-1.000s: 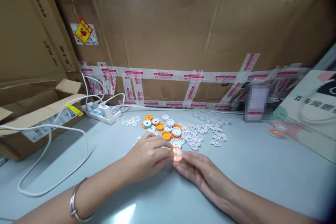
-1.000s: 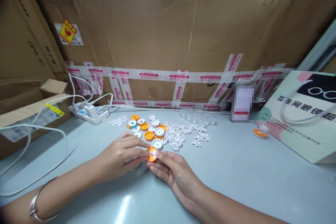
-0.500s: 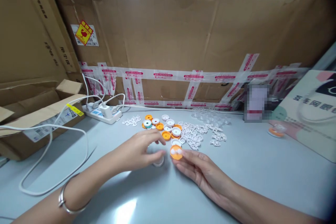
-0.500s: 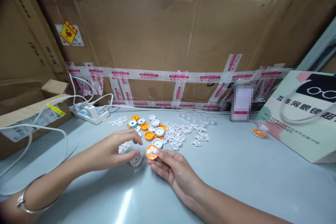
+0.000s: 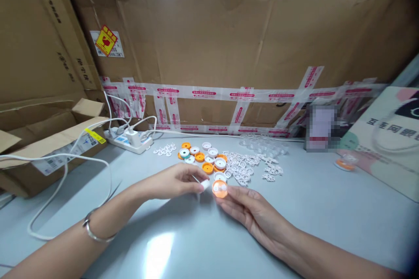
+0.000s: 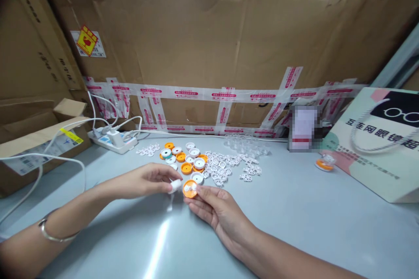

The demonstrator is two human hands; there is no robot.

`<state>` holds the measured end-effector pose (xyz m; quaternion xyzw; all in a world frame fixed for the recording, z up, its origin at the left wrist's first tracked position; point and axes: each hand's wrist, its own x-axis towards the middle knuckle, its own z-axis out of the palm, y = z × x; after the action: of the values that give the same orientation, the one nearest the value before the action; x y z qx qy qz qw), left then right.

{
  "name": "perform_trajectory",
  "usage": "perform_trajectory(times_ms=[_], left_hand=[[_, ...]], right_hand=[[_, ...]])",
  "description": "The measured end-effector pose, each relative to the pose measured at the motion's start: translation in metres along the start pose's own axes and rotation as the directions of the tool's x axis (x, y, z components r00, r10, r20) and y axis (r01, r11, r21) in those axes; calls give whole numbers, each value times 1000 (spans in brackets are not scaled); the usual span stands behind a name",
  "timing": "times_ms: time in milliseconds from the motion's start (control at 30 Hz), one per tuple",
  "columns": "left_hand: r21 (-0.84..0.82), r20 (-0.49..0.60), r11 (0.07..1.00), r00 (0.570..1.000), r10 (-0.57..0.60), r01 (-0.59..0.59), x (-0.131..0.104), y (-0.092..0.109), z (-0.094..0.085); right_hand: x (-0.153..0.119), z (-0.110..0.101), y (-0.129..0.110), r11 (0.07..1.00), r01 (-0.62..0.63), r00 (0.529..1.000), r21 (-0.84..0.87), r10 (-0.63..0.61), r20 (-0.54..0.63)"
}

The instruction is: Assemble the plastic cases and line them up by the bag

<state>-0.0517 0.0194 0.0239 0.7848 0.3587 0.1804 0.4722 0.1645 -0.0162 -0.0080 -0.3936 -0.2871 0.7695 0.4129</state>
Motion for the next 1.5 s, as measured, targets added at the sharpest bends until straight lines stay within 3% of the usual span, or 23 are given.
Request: perform_trajectory(times_ms=[67, 133, 367, 800, 1033, 1200, 1367, 1500], left_hand=[[-197, -5, 980, 1000, 12, -13, 4, -1, -1], [-259, -40, 965, 999, 25, -35, 7, -3, 2], [-205, -161, 969, 982, 103, -136, 12, -3, 11], [-194, -136, 967, 981, 137, -162, 14, 0, 19], [-92, -154, 980, 975, 159, -174, 13, 3, 20], [81, -202, 977, 957, 209, -196, 11, 5, 24], [323, -186, 906, 920, 345, -274, 6, 7, 29], [453, -159, 846, 908, 388, -282, 5, 7, 30]], right_hand=[[0, 0, 0, 1000, -9, 1000, -16, 9, 5], [-1, 0, 0, 1000, -13, 1000, -23, 13, 7], [-2, 1, 2, 998, -14, 1000, -54, 14, -2], [-3, 2, 0, 995, -28, 1000, -94, 28, -2], [-2, 4, -1, 995, -34, 999, -88, 34, -4], [-1, 2, 0, 997, -35, 999, -74, 35, -7], [0, 0, 0, 998, -26, 1000, -51, 27, 7], [0, 0, 0, 999, -28, 999, -41, 29, 24]])
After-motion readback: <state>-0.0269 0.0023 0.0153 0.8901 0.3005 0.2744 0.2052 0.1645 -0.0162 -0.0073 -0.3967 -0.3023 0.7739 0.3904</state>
